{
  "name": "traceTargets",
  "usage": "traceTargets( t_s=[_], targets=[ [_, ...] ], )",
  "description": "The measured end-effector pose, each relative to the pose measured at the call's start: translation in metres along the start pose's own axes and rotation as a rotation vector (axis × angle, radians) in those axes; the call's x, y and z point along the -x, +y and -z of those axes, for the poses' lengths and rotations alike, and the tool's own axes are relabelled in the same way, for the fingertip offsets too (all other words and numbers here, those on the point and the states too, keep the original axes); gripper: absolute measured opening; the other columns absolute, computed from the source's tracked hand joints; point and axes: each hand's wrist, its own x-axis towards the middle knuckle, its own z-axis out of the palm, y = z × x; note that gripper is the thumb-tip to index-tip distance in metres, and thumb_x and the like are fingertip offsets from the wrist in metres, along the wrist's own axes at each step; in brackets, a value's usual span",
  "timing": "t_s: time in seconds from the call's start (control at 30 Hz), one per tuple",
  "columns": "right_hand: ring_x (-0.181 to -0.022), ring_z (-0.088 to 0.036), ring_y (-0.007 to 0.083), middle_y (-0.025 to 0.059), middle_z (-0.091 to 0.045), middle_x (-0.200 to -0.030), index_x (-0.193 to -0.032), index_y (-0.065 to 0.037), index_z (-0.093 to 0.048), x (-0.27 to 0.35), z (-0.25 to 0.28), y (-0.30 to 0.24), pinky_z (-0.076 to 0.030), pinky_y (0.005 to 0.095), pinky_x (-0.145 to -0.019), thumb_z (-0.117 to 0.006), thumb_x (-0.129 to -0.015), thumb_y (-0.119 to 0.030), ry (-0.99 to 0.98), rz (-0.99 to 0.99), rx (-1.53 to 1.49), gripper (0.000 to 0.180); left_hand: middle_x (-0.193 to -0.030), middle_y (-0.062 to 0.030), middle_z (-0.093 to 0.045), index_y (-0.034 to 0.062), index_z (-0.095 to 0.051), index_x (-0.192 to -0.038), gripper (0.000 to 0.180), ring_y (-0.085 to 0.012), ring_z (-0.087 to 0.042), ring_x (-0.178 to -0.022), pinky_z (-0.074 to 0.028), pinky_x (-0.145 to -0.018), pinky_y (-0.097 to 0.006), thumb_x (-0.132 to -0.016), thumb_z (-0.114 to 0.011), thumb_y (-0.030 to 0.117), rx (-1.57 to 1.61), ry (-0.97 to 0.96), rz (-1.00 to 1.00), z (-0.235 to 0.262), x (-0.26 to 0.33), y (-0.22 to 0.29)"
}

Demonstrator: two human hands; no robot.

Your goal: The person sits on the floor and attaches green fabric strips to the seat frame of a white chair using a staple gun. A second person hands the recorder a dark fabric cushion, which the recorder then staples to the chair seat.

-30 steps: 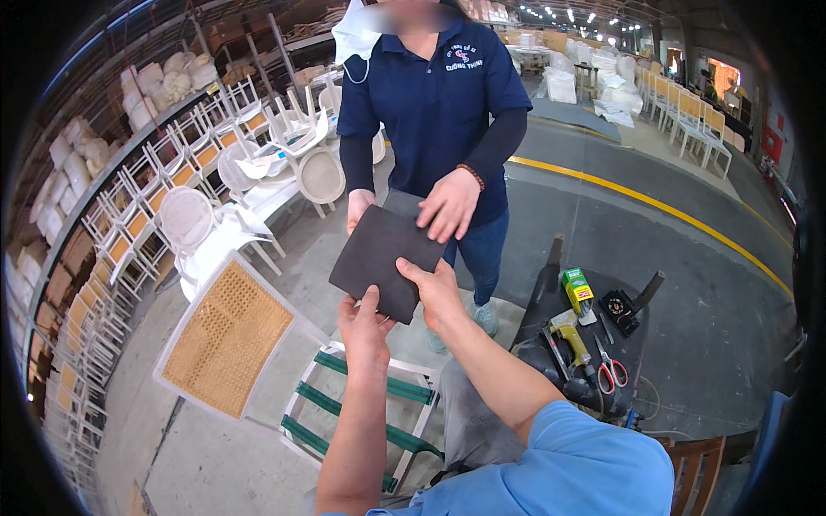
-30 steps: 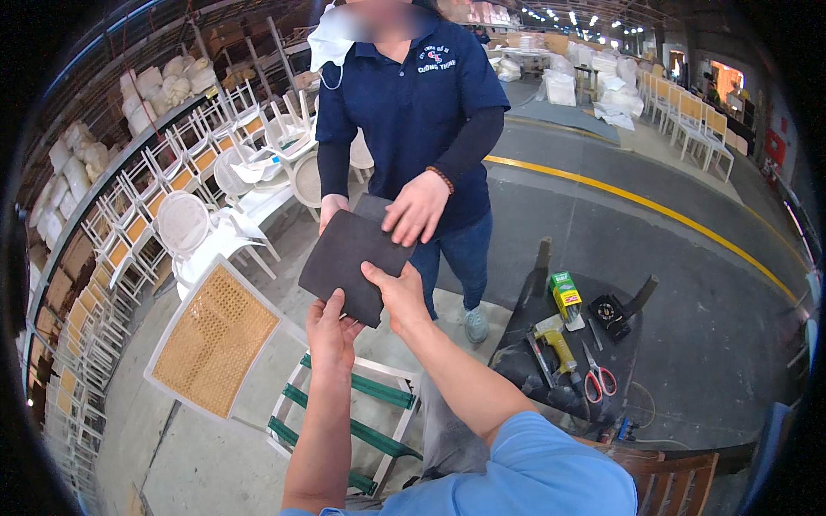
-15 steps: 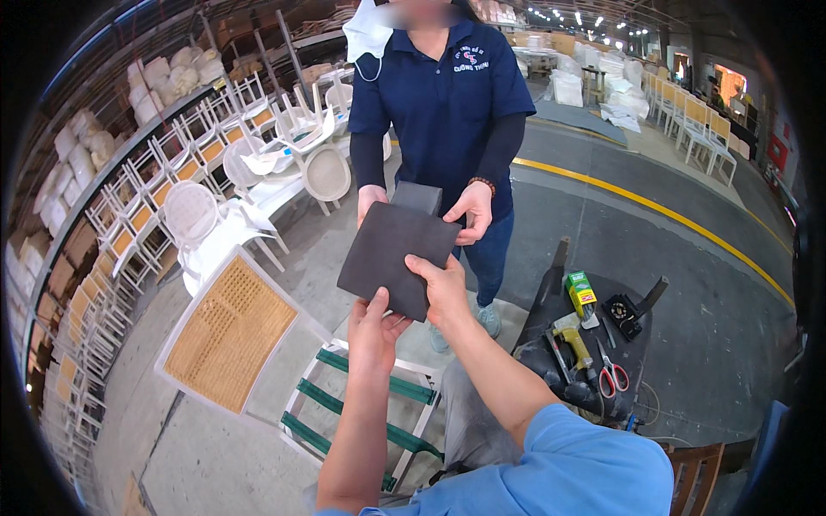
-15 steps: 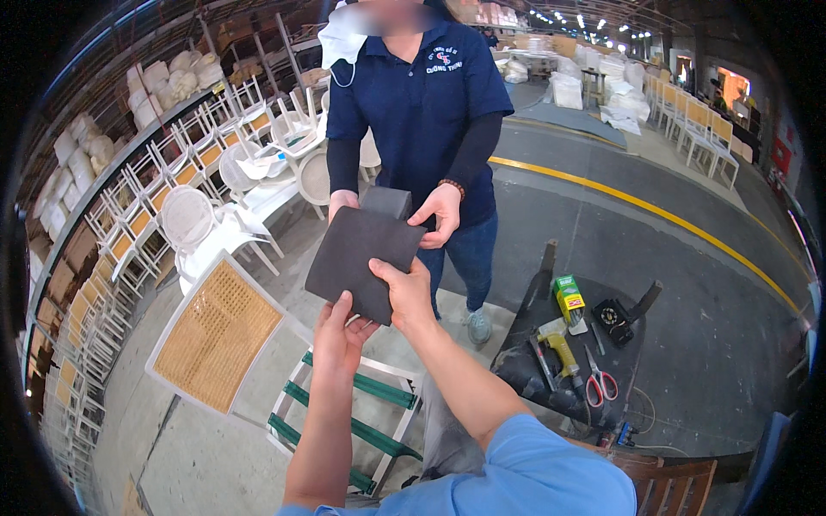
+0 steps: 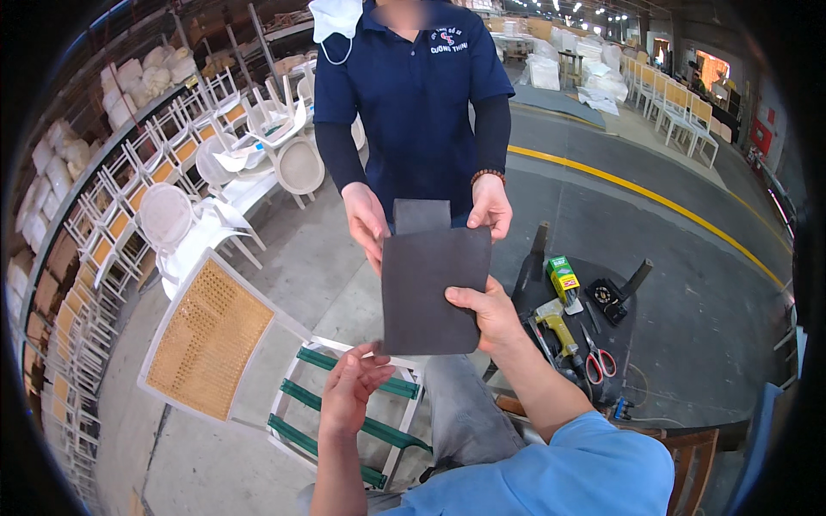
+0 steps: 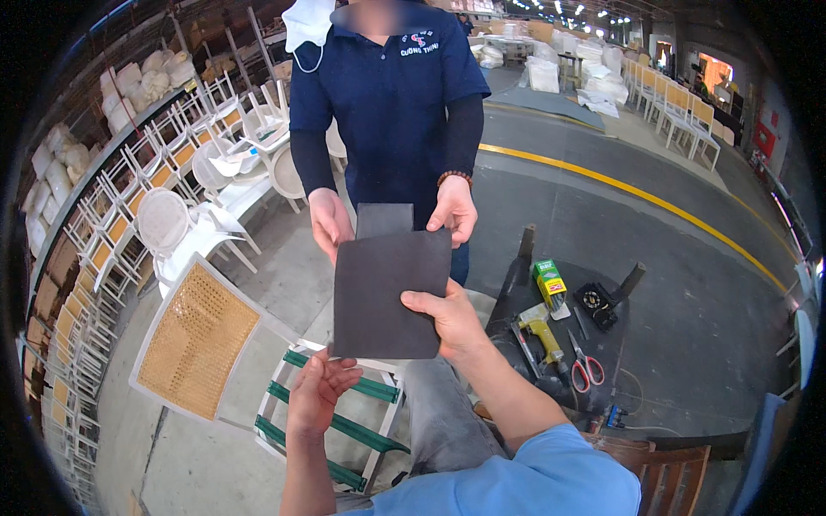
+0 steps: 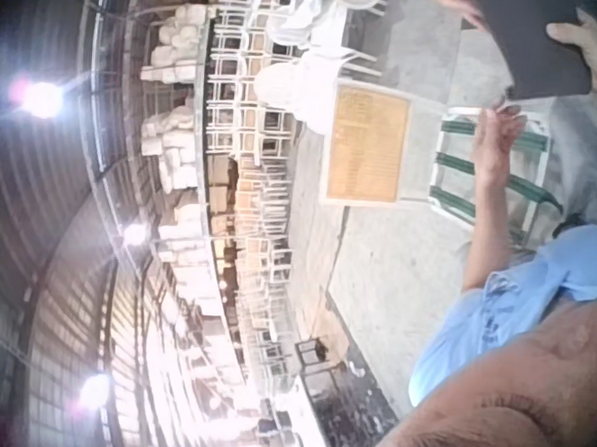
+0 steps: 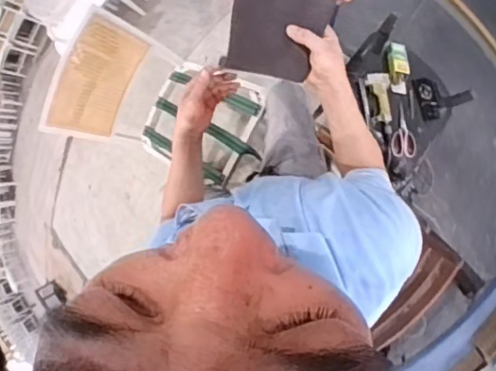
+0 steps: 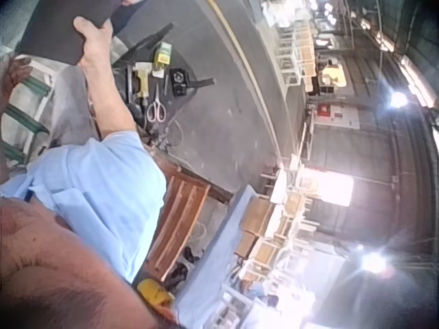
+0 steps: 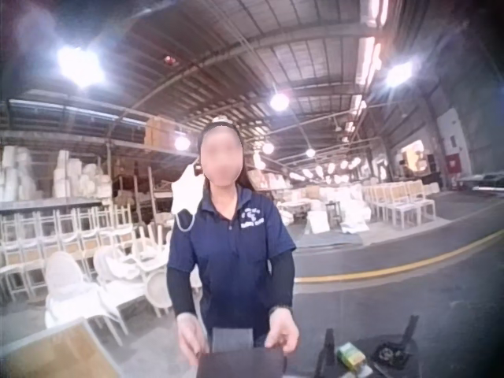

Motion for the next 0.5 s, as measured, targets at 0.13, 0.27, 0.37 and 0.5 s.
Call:
traceTargets(
  t_s=[0.13,0.27,0.37,0.5],
  targets=[
    [-0.099,-0.072,0.0224,0.0133,-0.072,-0.113,-0.123,0.003,-0.064,0.025,0.032,-0.012,-0.060,0.0391,-0.090,-0.079,-0.082,-0.002,-0.039,-0.097,0.084,0.044,-0.129,-0.0216,-0.066,-0.0005,-0.043,-0.149,0.060,-0.0331,-0.066,-0.119,-0.048,-0.106,-0.046,-0.110,-0.045,0.045,0.025,-0.121,0.102,-0.026,-0.002,-0.004],
    [-0.099,-0.073,0.0232,0.0150,-0.072,-0.116,-0.124,0.003,-0.065,0.052,0.060,-0.006,-0.060,0.0387,-0.091,-0.081,-0.079,0.000,-0.083,-0.216,0.107,0.048,-0.142,-0.0188,-0.055,0.0026,-0.027,-0.159,0.082,-0.0288,-0.057,-0.126,-0.044,-0.109,-0.045,-0.104,-0.051,0.059,0.176,-0.209,0.149,-0.042,-0.013,-0.021],
    [-0.106,-0.072,0.0231,0.0125,-0.073,-0.117,-0.127,0.002,-0.065,0.070,0.083,0.000,-0.057,0.0393,-0.097,-0.082,-0.077,0.002,-0.135,-0.362,0.194,0.052,-0.144,-0.0149,-0.055,0.0119,-0.030,-0.160,0.079,-0.0258,-0.058,-0.125,-0.046,-0.107,-0.043,-0.103,-0.050,0.062,0.212,-0.128,0.183,-0.052,-0.028,-0.037],
    [-0.107,-0.070,0.0197,0.0084,-0.073,-0.120,-0.125,0.001,-0.068,0.079,0.115,0.010,-0.054,0.0366,-0.100,-0.083,-0.076,0.001,-0.266,-0.590,0.377,0.052,-0.138,-0.0128,-0.061,0.0073,-0.046,-0.150,0.060,-0.0248,-0.063,-0.122,-0.049,-0.106,-0.042,-0.104,-0.060,0.043,0.200,0.018,0.220,-0.053,-0.033,-0.054]
  ],
)
